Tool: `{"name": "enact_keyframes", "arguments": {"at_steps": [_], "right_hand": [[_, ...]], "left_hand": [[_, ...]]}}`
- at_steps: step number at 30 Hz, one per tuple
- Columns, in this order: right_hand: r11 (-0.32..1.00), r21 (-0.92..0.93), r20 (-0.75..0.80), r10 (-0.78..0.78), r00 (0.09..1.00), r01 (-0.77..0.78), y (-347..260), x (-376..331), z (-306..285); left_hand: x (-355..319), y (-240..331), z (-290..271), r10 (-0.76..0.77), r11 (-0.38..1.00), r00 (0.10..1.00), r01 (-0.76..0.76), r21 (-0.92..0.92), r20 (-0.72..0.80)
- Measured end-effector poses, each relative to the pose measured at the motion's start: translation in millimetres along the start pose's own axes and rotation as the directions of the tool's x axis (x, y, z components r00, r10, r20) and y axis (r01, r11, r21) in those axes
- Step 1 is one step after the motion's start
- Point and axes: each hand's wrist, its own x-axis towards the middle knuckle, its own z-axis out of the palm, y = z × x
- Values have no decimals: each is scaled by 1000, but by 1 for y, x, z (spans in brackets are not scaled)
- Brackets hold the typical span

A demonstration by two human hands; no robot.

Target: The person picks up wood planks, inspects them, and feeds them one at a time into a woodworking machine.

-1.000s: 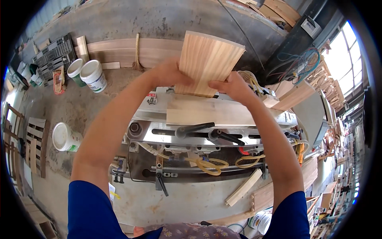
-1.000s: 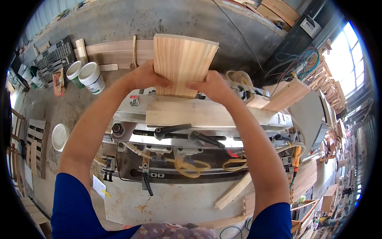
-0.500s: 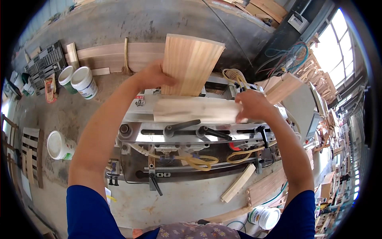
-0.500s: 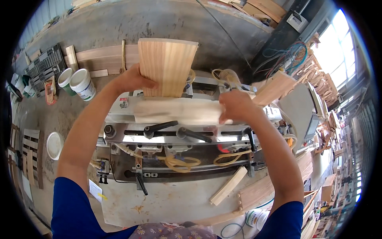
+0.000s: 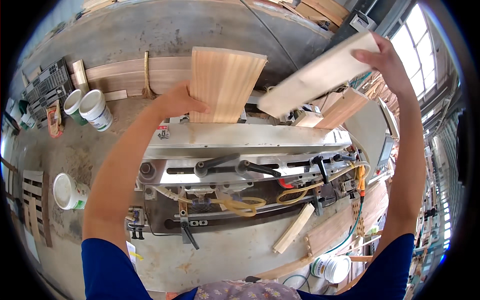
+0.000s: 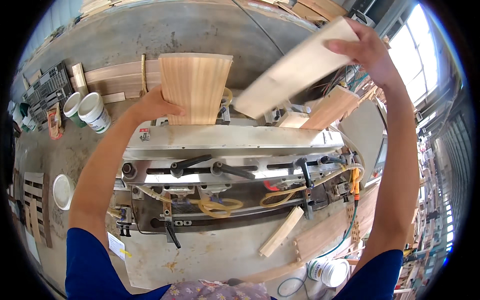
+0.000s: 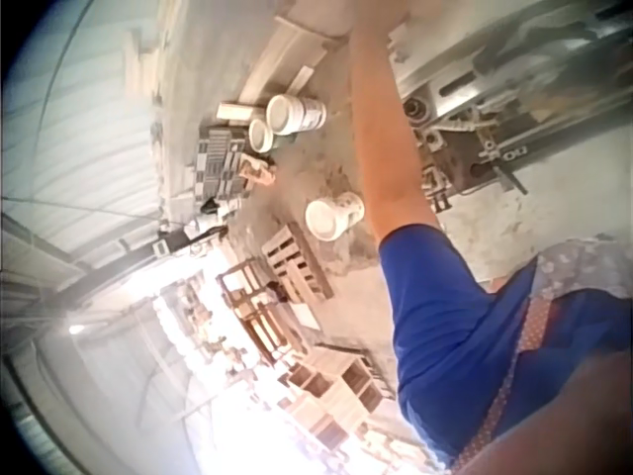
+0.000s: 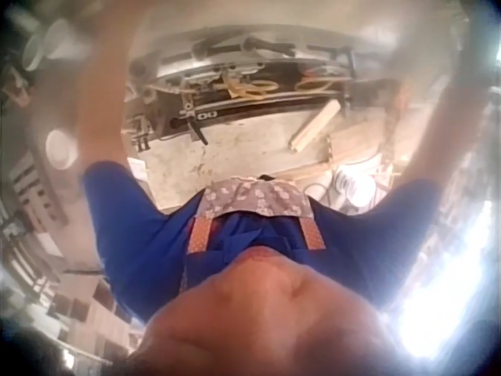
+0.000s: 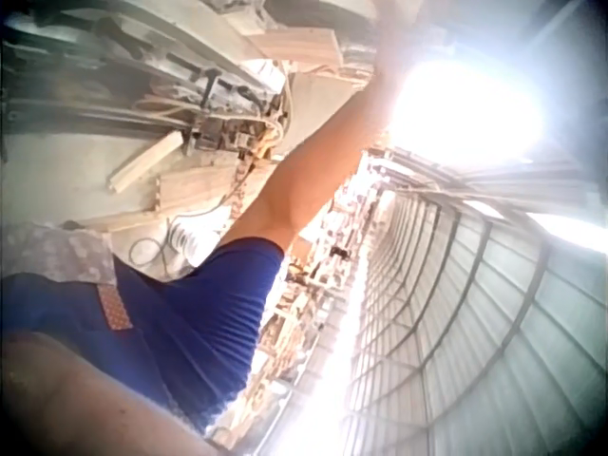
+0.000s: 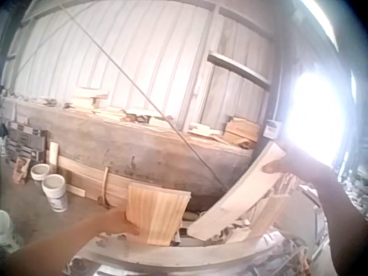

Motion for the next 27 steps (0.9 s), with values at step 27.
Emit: {"name": "enact_keyframes", "arguments": {"at_steps": [27], "right_hand": [[995, 23, 493, 71, 867, -94, -18, 49, 237]], "left_hand": [[-1, -3, -2, 13, 1000, 1000, -13, -16, 7]]}}
